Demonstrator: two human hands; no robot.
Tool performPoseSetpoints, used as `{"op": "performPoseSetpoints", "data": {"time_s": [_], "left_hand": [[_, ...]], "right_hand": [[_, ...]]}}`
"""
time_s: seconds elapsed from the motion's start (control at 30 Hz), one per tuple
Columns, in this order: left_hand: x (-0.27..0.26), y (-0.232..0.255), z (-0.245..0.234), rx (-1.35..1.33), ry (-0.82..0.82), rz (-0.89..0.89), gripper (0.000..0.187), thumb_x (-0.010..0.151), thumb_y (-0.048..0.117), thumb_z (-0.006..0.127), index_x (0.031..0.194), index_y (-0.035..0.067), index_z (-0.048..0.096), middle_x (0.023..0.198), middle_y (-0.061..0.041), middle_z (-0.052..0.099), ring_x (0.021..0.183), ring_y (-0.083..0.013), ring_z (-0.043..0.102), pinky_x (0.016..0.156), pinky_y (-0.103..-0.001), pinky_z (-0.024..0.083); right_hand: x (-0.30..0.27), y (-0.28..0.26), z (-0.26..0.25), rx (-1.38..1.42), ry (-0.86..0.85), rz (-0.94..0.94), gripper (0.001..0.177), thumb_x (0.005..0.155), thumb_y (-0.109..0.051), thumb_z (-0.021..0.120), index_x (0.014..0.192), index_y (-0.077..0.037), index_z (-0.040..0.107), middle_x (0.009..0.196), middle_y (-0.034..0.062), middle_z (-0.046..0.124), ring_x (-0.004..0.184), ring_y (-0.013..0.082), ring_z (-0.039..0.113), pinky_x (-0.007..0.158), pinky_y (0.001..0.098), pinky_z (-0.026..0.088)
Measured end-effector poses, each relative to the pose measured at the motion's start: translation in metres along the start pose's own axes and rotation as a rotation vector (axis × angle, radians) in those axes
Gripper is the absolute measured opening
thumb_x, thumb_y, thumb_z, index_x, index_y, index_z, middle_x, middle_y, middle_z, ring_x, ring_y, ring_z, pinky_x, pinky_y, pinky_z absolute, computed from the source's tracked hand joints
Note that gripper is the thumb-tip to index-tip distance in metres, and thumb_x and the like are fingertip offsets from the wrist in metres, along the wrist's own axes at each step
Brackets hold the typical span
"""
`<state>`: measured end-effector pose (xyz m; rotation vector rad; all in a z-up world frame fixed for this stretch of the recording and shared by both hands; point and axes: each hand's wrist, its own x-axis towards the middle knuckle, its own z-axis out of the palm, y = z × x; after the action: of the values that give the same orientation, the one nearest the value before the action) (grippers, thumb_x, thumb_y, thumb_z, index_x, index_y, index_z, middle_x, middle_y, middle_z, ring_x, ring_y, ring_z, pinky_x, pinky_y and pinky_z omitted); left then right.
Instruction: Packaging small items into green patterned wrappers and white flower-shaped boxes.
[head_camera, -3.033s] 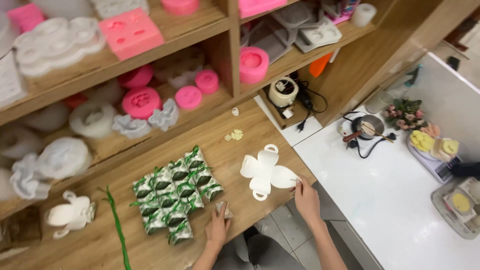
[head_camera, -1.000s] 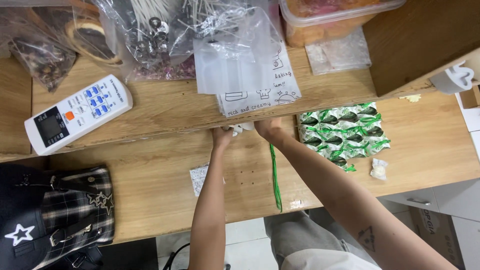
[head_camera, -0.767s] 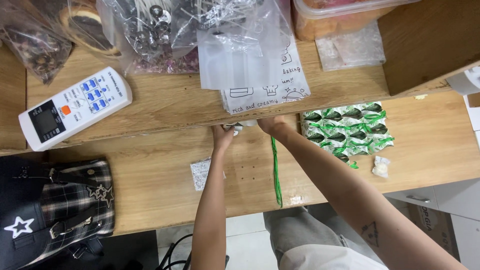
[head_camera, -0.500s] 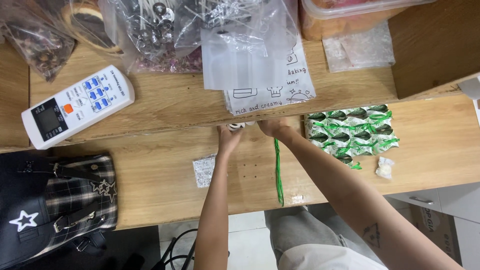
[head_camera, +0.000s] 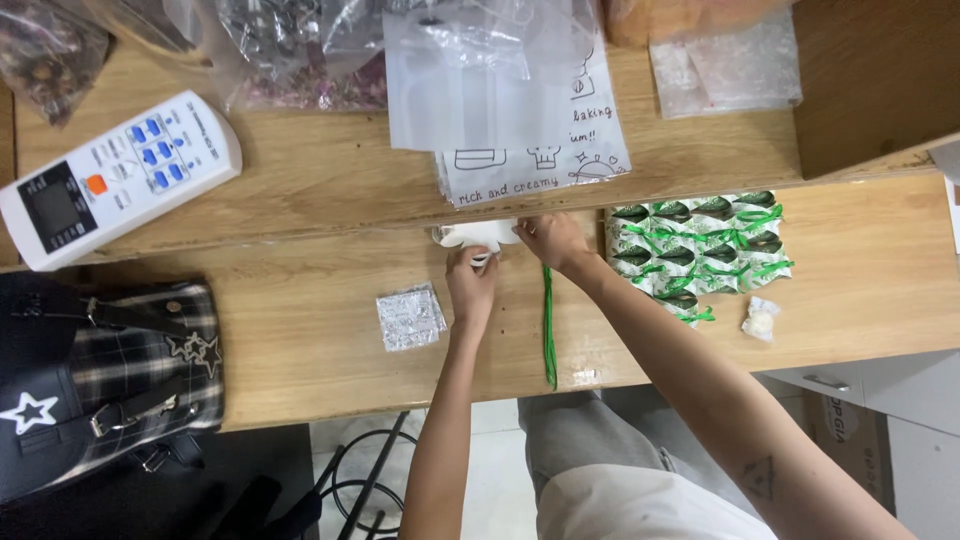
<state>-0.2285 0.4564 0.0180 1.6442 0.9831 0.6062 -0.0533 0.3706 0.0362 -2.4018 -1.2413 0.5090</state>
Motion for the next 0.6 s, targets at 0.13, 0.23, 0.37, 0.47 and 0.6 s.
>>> {"op": "performPoseSetpoints", "data": {"time_s": [0.13,0.23,0.37,0.47,0.6], "left_hand": [[-0.056,0.018,-0.023,0.030,-0.003,0.019,0.020,0.088,0.004,0.076,0.106,-0.001,0.068,0.112,-0.017,0.061,0.100,-0.0290,0.069,0.078,-0.035,0.064],[-0.098,0.010,-0.030,0.160,0.011,0.076,0.020,0.085,0.004,0.081,0.102,0.000,0.071,0.104,-0.014,0.066,0.097,-0.0316,0.068,0.079,-0.041,0.058],[-0.133,-0.003,-0.039,0.041,-0.088,0.019,0.022,0.088,0.008,0.078,0.107,0.002,0.067,0.112,-0.014,0.064,0.099,-0.0293,0.070,0.079,-0.037,0.061],[-0.137,0.030,-0.059,0.111,-0.074,0.038,0.043,0.087,0.015,0.080,0.123,0.003,0.059,0.124,-0.017,0.060,0.104,-0.0317,0.068,0.079,-0.038,0.061],[-0.122,0.023,-0.090,0.359,0.093,-0.061,0.074,0.088,0.031,0.076,0.151,0.013,0.039,0.148,-0.014,0.046,0.117,-0.0356,0.059,0.094,-0.049,0.053]], "right_hand": [[-0.051,-0.027,-0.030,0.101,-0.019,-0.079,0.019,0.095,-0.023,0.071,0.101,-0.006,0.066,0.089,0.0124,0.074,0.081,0.0305,0.072,0.074,0.0420,0.057],[-0.091,-0.020,-0.017,0.161,-0.006,-0.136,0.014,0.094,-0.016,0.070,0.098,-0.004,0.063,0.088,0.0121,0.071,0.076,0.0282,0.072,0.067,0.0401,0.057],[-0.125,-0.015,0.000,0.211,-0.033,-0.135,0.013,0.091,-0.014,0.071,0.098,-0.006,0.064,0.086,0.0113,0.071,0.074,0.0267,0.072,0.066,0.0391,0.057],[-0.132,-0.024,-0.001,0.208,-0.049,-0.102,0.020,0.090,-0.015,0.071,0.106,-0.007,0.062,0.085,0.0108,0.071,0.074,0.0282,0.072,0.065,0.0406,0.056],[-0.127,-0.022,0.005,0.171,-0.049,-0.044,0.039,0.089,-0.023,0.072,0.124,-0.011,0.058,0.087,0.0076,0.075,0.078,0.0319,0.072,0.066,0.0439,0.056]]}}
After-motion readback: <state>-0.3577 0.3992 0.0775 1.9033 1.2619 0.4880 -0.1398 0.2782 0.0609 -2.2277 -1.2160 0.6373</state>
